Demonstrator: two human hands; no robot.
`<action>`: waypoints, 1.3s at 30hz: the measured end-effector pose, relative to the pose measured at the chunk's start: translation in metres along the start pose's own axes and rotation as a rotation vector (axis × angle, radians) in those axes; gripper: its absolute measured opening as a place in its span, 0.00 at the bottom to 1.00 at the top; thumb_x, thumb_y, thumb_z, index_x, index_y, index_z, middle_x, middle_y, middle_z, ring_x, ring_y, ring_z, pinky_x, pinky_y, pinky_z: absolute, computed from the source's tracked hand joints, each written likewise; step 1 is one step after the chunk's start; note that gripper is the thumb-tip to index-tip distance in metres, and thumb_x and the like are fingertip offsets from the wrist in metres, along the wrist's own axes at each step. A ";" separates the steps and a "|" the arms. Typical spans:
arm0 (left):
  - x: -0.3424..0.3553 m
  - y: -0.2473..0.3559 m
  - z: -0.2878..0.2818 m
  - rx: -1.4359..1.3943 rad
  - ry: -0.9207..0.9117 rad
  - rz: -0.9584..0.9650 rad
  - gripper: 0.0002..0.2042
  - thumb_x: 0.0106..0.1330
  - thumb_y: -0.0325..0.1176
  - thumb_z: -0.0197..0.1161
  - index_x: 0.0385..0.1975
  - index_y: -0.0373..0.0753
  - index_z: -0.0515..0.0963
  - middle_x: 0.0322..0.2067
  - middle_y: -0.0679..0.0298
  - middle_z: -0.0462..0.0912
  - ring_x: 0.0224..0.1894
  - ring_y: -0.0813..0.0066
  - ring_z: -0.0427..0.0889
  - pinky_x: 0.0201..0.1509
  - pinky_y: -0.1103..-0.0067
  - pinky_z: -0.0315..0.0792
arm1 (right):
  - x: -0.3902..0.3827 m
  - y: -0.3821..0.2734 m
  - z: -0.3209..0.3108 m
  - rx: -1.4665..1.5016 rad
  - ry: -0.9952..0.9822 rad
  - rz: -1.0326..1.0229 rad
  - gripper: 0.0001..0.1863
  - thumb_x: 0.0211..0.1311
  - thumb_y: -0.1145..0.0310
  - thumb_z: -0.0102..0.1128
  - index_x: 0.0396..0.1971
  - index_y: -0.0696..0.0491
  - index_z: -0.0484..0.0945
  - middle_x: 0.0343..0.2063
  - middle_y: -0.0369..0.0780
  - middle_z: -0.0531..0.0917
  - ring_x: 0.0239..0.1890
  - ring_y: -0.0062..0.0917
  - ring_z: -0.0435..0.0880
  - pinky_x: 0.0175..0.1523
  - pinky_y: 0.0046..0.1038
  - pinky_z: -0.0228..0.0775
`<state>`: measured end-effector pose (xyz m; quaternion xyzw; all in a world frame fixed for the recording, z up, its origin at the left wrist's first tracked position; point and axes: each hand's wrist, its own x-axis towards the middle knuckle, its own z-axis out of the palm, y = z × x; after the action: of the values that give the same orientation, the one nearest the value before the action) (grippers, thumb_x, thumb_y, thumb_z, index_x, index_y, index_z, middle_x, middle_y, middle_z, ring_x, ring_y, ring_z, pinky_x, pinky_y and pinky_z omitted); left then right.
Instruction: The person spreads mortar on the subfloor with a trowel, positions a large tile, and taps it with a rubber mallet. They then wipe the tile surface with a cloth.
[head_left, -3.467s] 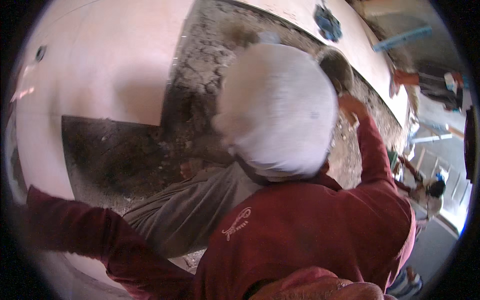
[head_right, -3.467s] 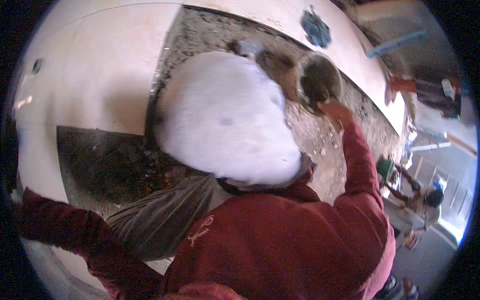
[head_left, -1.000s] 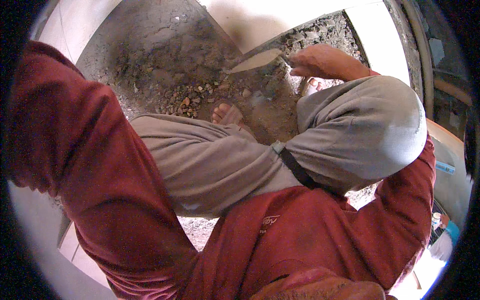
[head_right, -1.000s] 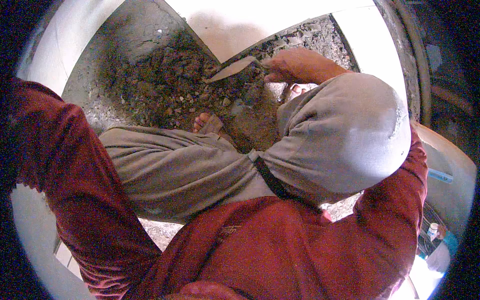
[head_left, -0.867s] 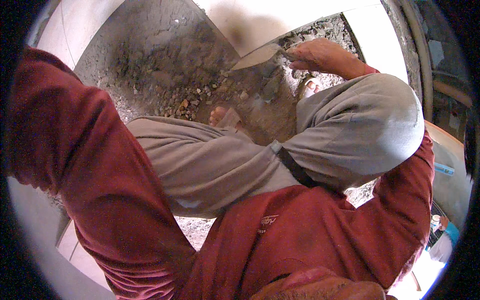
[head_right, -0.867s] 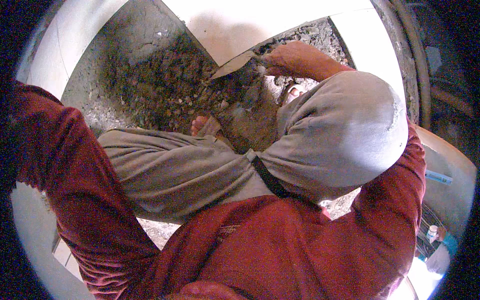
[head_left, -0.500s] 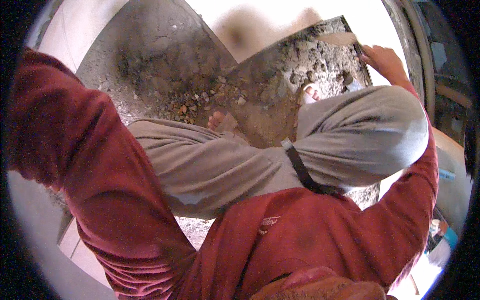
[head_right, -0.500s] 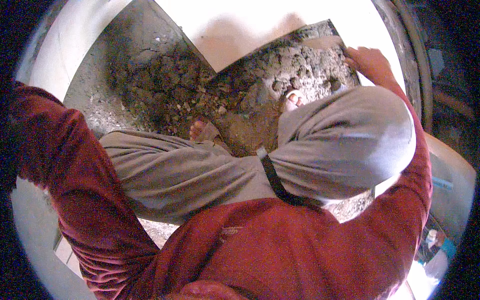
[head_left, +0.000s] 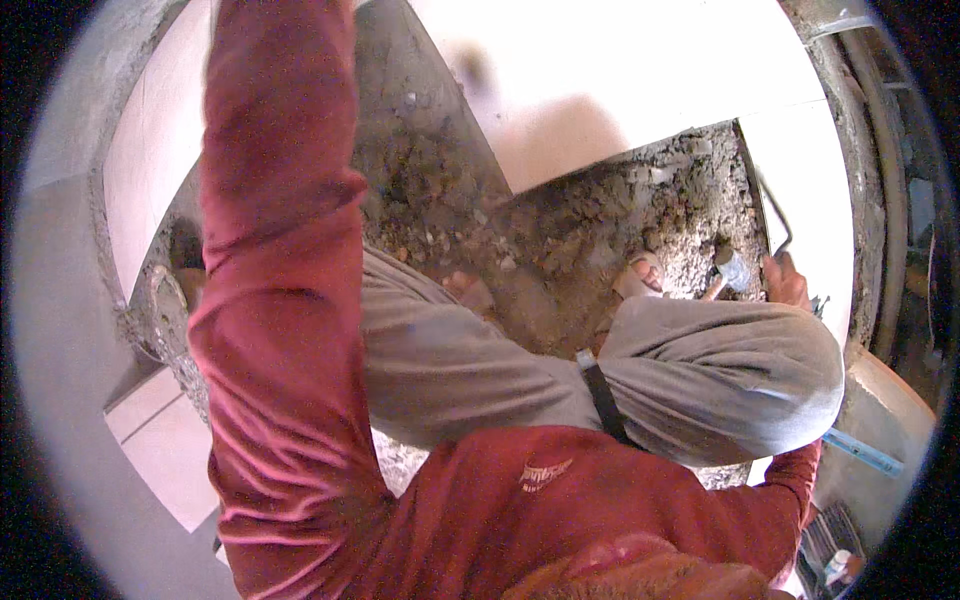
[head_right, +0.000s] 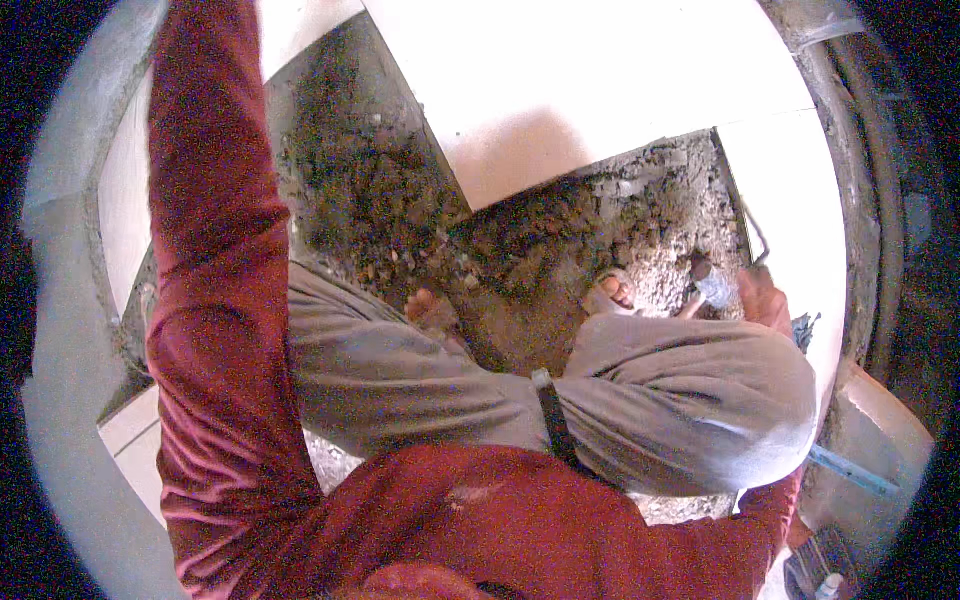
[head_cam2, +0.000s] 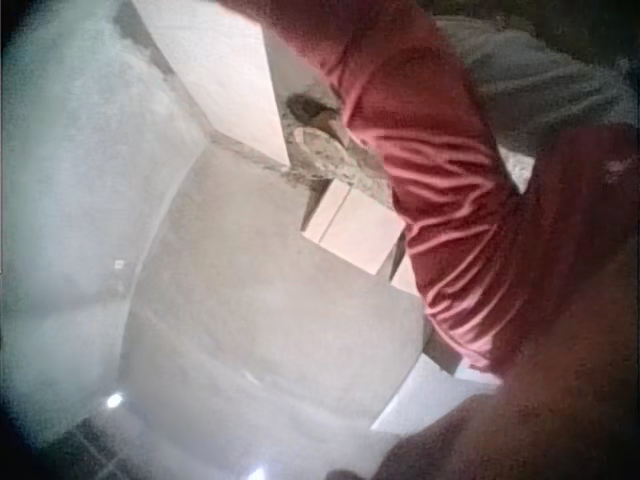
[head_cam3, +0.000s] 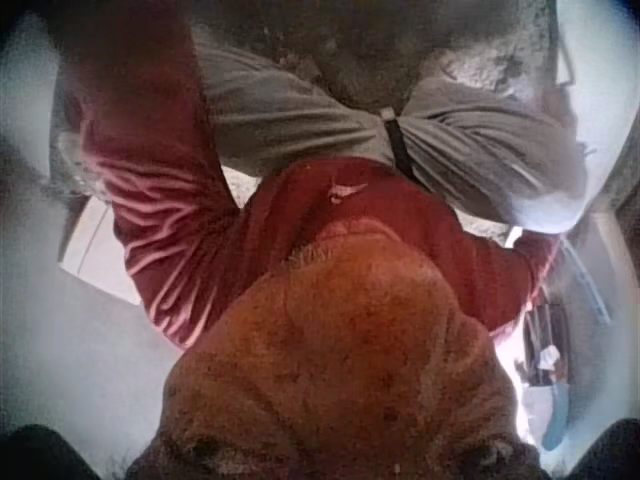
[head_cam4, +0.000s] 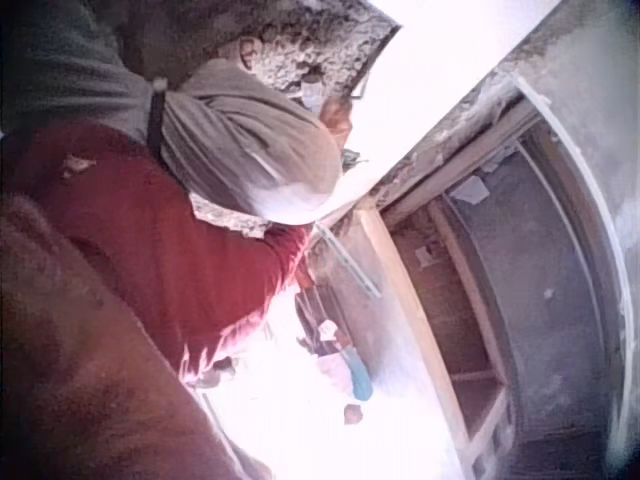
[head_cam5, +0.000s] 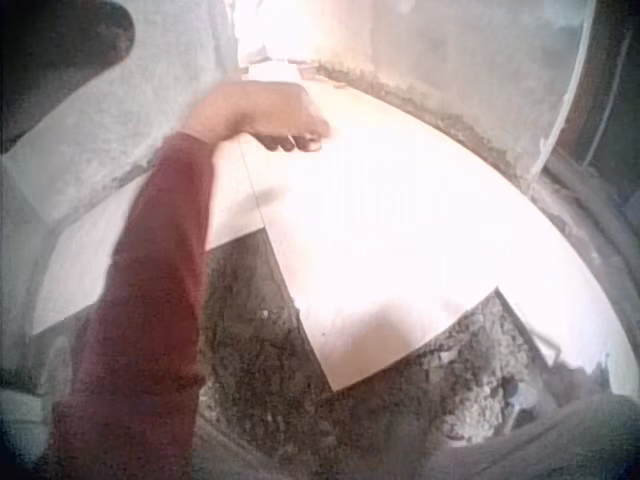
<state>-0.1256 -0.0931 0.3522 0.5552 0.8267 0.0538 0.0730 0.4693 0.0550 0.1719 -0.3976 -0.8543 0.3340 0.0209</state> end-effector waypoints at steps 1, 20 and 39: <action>0.026 -0.005 0.022 0.065 -0.117 0.033 0.22 0.70 0.49 0.59 0.48 0.36 0.85 0.41 0.54 0.89 0.37 0.63 0.89 0.37 0.70 0.83 | 0.008 0.002 -0.007 0.087 -0.009 -0.071 0.21 0.74 0.51 0.56 0.44 0.57 0.74 0.22 0.41 0.74 0.24 0.28 0.73 0.30 0.36 0.69; -0.035 0.238 0.360 -0.799 0.139 -0.337 0.11 0.57 0.31 0.63 0.37 0.32 0.84 0.38 0.45 0.87 0.46 0.49 0.88 0.50 0.58 0.81 | 0.295 -0.289 0.085 -0.973 -0.110 -0.976 0.19 0.72 0.51 0.59 0.53 0.48 0.74 0.28 0.48 0.85 0.32 0.49 0.86 0.34 0.48 0.77; -0.060 0.293 0.330 -0.781 0.197 -0.179 0.05 0.51 0.34 0.66 0.22 0.45 0.87 0.23 0.61 0.85 0.27 0.62 0.85 0.20 0.64 0.65 | 0.370 -0.448 0.264 -1.493 0.208 -1.202 0.06 0.65 0.57 0.62 0.33 0.40 0.85 0.26 0.35 0.88 0.30 0.29 0.89 0.36 0.35 0.76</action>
<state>0.2232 -0.0353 0.0807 0.4037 0.7924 0.4098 0.2030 -0.1608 -0.0407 0.1451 0.1679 -0.9014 -0.3990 0.0056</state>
